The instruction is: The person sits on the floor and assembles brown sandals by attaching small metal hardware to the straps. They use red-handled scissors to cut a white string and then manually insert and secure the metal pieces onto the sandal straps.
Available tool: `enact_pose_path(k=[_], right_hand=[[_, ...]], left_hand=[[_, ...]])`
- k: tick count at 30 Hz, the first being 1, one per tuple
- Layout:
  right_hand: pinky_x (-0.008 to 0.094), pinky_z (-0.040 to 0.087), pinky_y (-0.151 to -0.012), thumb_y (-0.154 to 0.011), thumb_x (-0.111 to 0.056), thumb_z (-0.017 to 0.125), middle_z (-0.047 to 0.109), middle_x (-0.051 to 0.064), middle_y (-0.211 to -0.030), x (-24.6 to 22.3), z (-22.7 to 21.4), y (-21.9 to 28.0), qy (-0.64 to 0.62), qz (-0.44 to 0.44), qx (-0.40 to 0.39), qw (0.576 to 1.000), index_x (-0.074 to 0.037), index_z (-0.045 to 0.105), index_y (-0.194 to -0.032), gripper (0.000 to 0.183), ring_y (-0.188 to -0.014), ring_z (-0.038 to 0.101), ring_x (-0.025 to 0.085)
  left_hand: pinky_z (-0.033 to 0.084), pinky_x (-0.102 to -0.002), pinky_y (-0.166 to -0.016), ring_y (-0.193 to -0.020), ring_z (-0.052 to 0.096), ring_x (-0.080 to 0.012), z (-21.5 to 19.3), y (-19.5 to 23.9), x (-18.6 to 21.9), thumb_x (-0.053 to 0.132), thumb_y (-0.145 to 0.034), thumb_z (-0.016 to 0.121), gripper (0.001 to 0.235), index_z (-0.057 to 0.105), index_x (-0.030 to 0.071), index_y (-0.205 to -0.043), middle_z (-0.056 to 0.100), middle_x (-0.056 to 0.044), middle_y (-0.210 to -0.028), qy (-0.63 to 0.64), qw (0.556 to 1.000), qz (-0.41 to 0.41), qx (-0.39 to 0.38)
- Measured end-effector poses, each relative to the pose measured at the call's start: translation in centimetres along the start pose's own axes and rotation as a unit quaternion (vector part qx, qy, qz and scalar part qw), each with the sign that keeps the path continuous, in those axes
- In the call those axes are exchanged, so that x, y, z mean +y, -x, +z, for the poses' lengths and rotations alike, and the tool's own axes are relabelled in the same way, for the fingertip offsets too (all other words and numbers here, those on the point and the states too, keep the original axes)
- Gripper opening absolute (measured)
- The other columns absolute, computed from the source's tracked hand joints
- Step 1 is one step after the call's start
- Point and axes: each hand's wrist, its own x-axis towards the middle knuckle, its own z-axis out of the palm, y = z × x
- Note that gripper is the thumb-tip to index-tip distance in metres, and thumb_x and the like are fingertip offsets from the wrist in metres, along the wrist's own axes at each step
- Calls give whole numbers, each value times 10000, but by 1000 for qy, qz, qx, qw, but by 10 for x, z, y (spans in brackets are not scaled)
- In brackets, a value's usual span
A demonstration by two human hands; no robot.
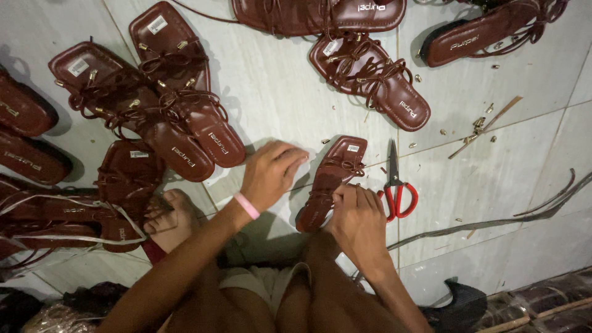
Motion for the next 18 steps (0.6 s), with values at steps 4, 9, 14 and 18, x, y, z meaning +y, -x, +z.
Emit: enact_pose_path(k=[4, 9, 14, 18], right_hand=[[480, 505, -831, -930, -50, 642, 691, 190, -922, 2, 6, 0, -29, 10, 40, 999, 3, 632, -984, 77, -897, 650, 400], [478, 507, -855, -944, -80, 658, 697, 182, -916, 7, 7, 1, -46, 17, 44, 998, -3, 630, -975, 87, -888, 650, 389], [489, 498, -847, -937, -77, 667, 687, 190, -904, 10, 5, -1, -53, 5, 38, 998, 3, 630, -992, 105, -870, 645, 394], [489, 501, -843, -940, -65, 665, 686, 180, -897, 7, 5, -3, -58, -7, 50, 997, -8, 628, -993, 87, -851, 642, 388]], left_hand=[[560, -410, -826, -953, 703, -240, -6, -16, -7, 34, -854, 723, 213, 768, 121, -1043, 722, -31, -1025, -172, 982, 82, -8], [574, -371, -780, -855, 685, -214, -19, -46, -1, 104, -856, 727, 326, 715, 102, -1181, 695, -57, -1103, 7, 994, -36, -102], [570, -383, -855, -998, 683, -230, -17, -92, -6, 48, -813, 679, 372, 727, 89, -1179, 714, -63, -1109, -223, 951, 206, -66], [581, -379, -817, -981, 686, -205, 9, -121, -10, 127, -803, 682, 141, 711, 106, -940, 696, -18, -1020, -304, 913, 257, -90]])
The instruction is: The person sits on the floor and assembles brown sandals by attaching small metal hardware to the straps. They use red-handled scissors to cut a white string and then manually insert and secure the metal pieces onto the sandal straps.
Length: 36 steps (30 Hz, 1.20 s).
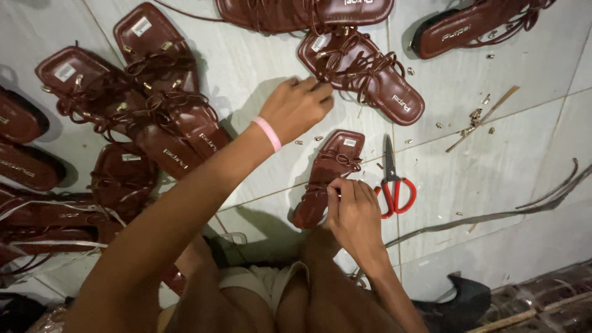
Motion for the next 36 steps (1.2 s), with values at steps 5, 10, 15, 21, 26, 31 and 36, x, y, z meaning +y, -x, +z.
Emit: enact_pose_path(k=[5, 10, 15, 21, 26, 31, 36], right_hand=[[489, 499, -849, -941, -58, 667, 682, 179, -912, 4, 0, 4, 3, -2, 3, 1000, -6, 617, -990, 87, -871, 644, 390], [491, 499, -845, -922, -45, 677, 680, 178, -911, 3, 1, 0, -10, -12, -1, 1000, 6, 612, -996, 111, -860, 641, 386], [493, 494, -835, -923, -32, 680, 676, 191, -926, 7, 2, 3, -6, 7, -7, 1000, 7, 611, -996, 108, -882, 633, 404], [489, 493, -812, -928, -9, 668, 663, 198, -953, 9, 7, 8, -29, 44, -18, 998, 20, 609, -1004, 101, -893, 627, 402], [452, 519, -873, -880, 29, 667, 664, 204, -1135, 9, 8, 8, -67, -54, 13, 996, 0, 594, -1059, 195, -1014, 644, 403], [414, 537, -799, -933, 15, 679, 663, 163, -1080, 15, 10, 6, -112, -35, -2, 993, -5, 595, -1090, 178, -942, 661, 346], [420, 507, -709, -943, -21, 691, 646, 159, -996, 20, 14, 13, -111, -6, -10, 994, -8, 604, -1080, 163, -829, 633, 333]], left_hand=[[555, -336, -731, -916, 672, -183, 20, 4, -2, 168, -840, 680, 43, 687, 142, -873, 649, 25, -927, -35, 997, 64, 19], [531, -329, -670, -823, 664, -193, 19, 6, 0, 199, -839, 667, 126, 672, 118, -936, 623, 0, -970, -99, 989, 98, 42], [539, -385, -701, -771, 647, -259, 12, 16, 14, 128, -761, 664, 200, 639, 60, -948, 613, -84, -988, 74, 997, -3, 3], [499, -392, -692, -717, 592, -254, -27, 77, 69, -11, -921, 616, 74, 634, 57, -900, 618, -98, -851, 406, 901, -134, -74], [505, -312, -692, -789, 631, -207, -30, 106, 95, 15, -921, 650, 96, 678, 27, -1011, 646, -84, -896, 563, 782, -269, 2], [499, -308, -672, -722, 619, -199, -20, 104, 99, 75, -927, 701, 47, 709, 40, -957, 641, -68, -842, 570, 762, -309, -21], [492, -312, -672, -736, 613, -189, -19, 102, 100, 66, -908, 710, 52, 699, 31, -945, 624, -66, -816, 565, 770, -293, -38]])
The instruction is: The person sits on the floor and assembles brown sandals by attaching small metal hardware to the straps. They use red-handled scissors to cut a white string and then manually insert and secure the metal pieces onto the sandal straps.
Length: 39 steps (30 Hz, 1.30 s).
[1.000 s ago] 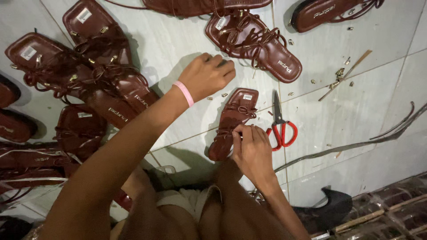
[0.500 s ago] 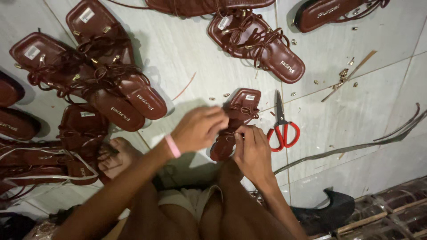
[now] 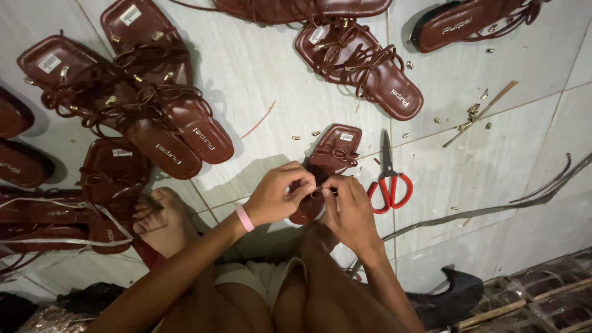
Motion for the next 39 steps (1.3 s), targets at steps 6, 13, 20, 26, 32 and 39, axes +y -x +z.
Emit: enact_pose_path(k=[6, 13, 20, 26, 32, 39], right_hand=[[410, 506, -688, -950, -31, 683, 634, 168, -992, 5, 0, 2, -4, 5, -12, 1000, -7, 592, -1096, 174, -812, 631, 326], [387, 513, -620, -967, -75, 684, 636, 160, -981, 4, -3, 2, -17, 58, -49, 997, -24, 599, -1116, 178, -721, 641, 285], [396, 539, -702, -941, -118, 738, 651, 162, -1005, -3, -9, 0, -2, 28, -30, 999, -19, 630, -1108, 222, -842, 671, 316], [399, 546, -744, -905, -110, 766, 686, 148, -974, -9, -15, -5, 9, 25, -23, 999, -18, 669, -1048, 195, -872, 681, 312], [417, 531, -733, -894, -80, 767, 688, 142, -937, -12, -15, -9, 25, 11, -21, 999, -19, 675, -1042, 184, -846, 659, 321], [427, 528, -742, -888, -58, 760, 688, 137, -941, -10, -10, -9, 49, -28, -7, 998, -15, 662, -1032, 180, -847, 648, 327]], left_hand=[[500, -320, -684, -761, 625, -204, -4, 1, 0, 49, -900, 701, 46, 694, 34, -943, 641, -69, -837, 12, 1000, 25, -7], [524, -340, -689, -744, 661, -235, -1, 0, 5, 75, -908, 700, 35, 705, 55, -936, 650, -73, -836, -35, 999, 22, 7], [519, -400, -684, -759, 666, -300, 3, 2, 15, 125, -908, 713, 66, 700, 60, -912, 667, -90, -864, -114, 992, 38, 45], [510, -421, -690, -754, 659, -302, 7, 2, 17, 148, -910, 713, 79, 697, 74, -885, 667, -83, -845, -133, 990, 19, 42], [503, -427, -712, -748, 643, -312, 6, 2, 17, 145, -915, 710, 67, 696, 84, -892, 661, -83, -855, -158, 985, 40, 53], [504, -423, -718, -776, 647, -313, 9, 2, 21, 143, -919, 705, 69, 688, 78, -905, 651, -83, -859, -141, 987, 32, 77]])
